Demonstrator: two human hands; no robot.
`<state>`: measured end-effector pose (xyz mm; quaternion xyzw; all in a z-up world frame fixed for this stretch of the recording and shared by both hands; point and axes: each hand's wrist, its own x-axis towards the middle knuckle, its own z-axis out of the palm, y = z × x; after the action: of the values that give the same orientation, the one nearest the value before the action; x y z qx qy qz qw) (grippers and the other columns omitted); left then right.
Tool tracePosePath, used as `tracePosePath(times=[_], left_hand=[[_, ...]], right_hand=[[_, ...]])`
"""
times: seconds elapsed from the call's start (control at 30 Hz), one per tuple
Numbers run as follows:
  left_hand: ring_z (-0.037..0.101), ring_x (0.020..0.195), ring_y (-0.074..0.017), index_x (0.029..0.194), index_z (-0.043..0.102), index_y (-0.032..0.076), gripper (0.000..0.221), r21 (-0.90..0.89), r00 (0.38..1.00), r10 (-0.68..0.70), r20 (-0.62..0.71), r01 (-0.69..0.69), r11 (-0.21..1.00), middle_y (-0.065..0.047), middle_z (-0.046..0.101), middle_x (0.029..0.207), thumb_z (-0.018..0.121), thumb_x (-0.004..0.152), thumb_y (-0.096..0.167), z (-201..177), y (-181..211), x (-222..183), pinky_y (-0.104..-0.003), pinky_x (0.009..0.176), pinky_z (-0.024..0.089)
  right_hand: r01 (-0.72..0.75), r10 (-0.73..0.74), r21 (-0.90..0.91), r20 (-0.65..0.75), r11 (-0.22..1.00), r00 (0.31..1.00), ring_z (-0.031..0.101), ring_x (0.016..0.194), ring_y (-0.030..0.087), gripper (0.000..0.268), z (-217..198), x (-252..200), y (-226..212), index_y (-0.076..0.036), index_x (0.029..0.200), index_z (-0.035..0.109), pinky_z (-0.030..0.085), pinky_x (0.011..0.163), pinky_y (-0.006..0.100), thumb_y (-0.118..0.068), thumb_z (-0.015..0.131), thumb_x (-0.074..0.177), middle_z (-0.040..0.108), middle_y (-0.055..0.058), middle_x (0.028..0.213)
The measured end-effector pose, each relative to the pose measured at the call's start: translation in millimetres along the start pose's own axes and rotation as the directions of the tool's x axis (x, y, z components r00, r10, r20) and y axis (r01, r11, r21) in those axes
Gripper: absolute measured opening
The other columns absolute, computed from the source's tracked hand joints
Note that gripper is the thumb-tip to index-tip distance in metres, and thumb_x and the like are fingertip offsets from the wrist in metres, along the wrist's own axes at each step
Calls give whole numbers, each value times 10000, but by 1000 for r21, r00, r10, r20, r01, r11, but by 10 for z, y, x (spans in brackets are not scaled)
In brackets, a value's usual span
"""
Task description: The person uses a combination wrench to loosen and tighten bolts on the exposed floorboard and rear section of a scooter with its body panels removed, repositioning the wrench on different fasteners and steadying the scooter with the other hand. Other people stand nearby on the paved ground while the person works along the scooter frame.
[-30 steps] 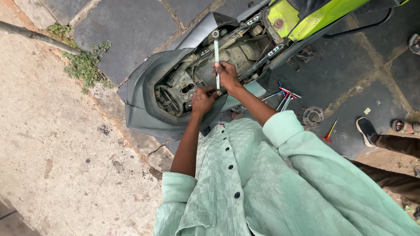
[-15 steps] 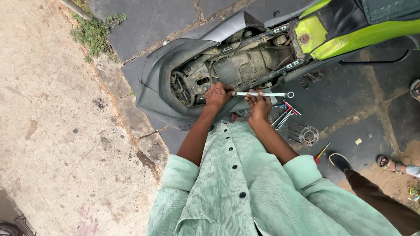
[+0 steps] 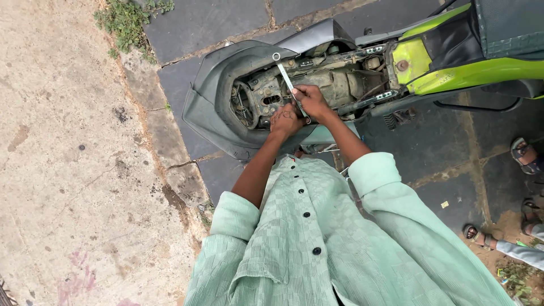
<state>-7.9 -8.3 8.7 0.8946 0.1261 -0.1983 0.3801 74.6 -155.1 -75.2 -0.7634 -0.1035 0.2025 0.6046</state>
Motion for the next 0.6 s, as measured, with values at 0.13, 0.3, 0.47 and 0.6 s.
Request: tracePosePath(times=[0.13, 0.3, 0.47, 0.6], left_hand=[[699, 1105, -262, 1061, 823, 195, 378, -151, 994, 42, 98, -27, 988, -69, 778, 1125, 838, 751, 410, -157, 10, -22, -411, 991, 512], [749, 1037, -251, 1134, 791, 229, 351, -183, 991, 78, 113, -56, 981, -45, 790, 1093, 795, 823, 393, -232, 98, -116, -395, 948, 543], [703, 1066, -290, 1074, 826, 234, 266, 0, 989, 120, 80, -121, 993, -64, 784, 1085, 802, 834, 348, -92, 128, -74, -415, 969, 521], [669, 1072, -323, 1018, 817, 195, 260, -8, 994, 102, -37, -102, 995, -95, 749, 1075, 834, 806, 343, -1, 101, -84, -447, 947, 503]], right_hand=[[-56, 53, 152, 19, 987, 998, 569, 731, 49, 266, -9, -143, -309, 13, 1233, 736, 509, 645, 220, -195, 591, 1154, 643, 27, 845], [51, 350, 663, -458, 747, 817, 633, 668, 145, 204, -150, -825, -523, -47, 1211, 548, 566, 600, 305, -195, 541, 1070, 729, 120, 950], [35, 518, 784, -442, 619, 732, 708, 765, 192, 168, 5, -1422, -34, -44, 1181, 510, 615, 677, 331, -151, 570, 1066, 699, 131, 1001], [21, 618, 841, -413, 540, 669, 732, 781, 220, 142, 76, -1481, -106, -41, 1127, 496, 631, 671, 346, -167, 537, 1075, 655, 126, 973]])
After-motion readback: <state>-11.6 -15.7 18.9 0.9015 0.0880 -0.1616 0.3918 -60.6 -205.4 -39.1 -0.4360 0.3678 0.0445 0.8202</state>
